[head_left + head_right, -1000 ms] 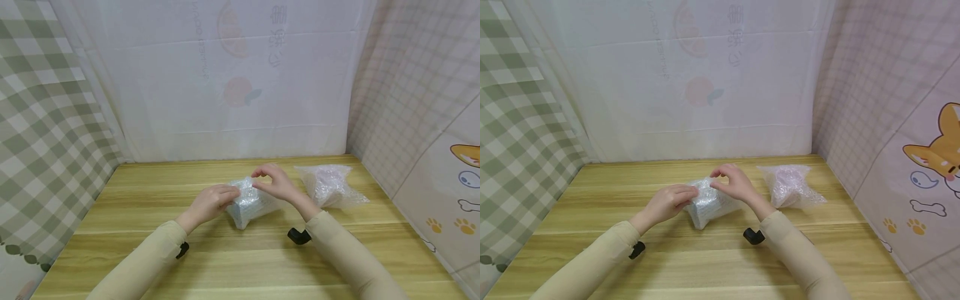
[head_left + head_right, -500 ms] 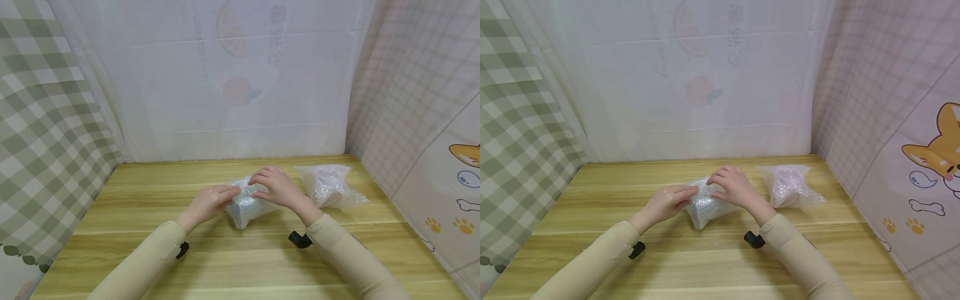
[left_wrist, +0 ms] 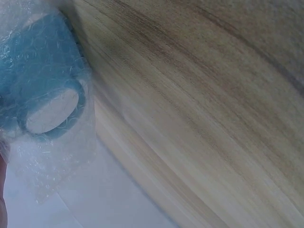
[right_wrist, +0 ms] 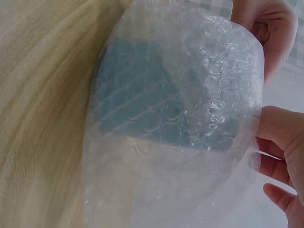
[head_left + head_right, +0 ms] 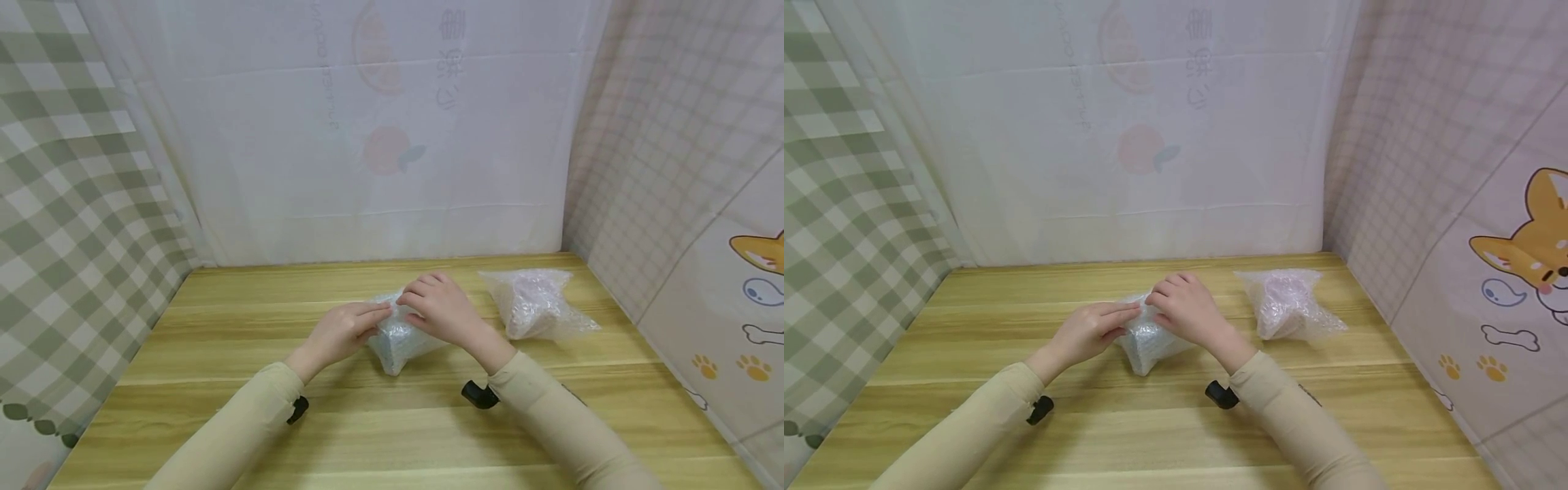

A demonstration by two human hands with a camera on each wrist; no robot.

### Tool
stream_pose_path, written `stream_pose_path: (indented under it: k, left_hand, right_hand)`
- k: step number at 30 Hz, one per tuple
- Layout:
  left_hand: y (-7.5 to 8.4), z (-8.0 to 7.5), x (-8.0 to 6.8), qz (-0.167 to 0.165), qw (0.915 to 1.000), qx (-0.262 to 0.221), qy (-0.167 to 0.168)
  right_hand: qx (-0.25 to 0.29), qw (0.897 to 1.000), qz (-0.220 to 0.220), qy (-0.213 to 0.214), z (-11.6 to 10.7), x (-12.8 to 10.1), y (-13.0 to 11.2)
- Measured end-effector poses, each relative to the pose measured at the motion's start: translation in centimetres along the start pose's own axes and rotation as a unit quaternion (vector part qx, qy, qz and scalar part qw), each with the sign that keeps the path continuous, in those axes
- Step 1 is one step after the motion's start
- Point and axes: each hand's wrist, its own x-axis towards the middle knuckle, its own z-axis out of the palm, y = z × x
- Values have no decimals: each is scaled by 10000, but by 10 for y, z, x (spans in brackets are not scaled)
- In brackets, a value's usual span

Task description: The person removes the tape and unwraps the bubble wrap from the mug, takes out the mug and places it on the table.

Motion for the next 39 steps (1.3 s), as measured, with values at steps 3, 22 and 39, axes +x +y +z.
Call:
stream_pose_path:
  k: [3, 22, 39]
  left_hand:
    - [0, 1, 0, -5, 10000, -35, 28]
    - [-1, 1, -2, 43, 10000, -11, 73]
    - [0, 3, -2, 72, 9999, 23, 148]
  right_hand:
    - [93, 9999, 95, 98, 1, 0, -1]
    - [1351, 9733, 1379, 1241, 7, -12, 17]
    - [2094, 8934, 3717, 1407, 14, -23, 35]
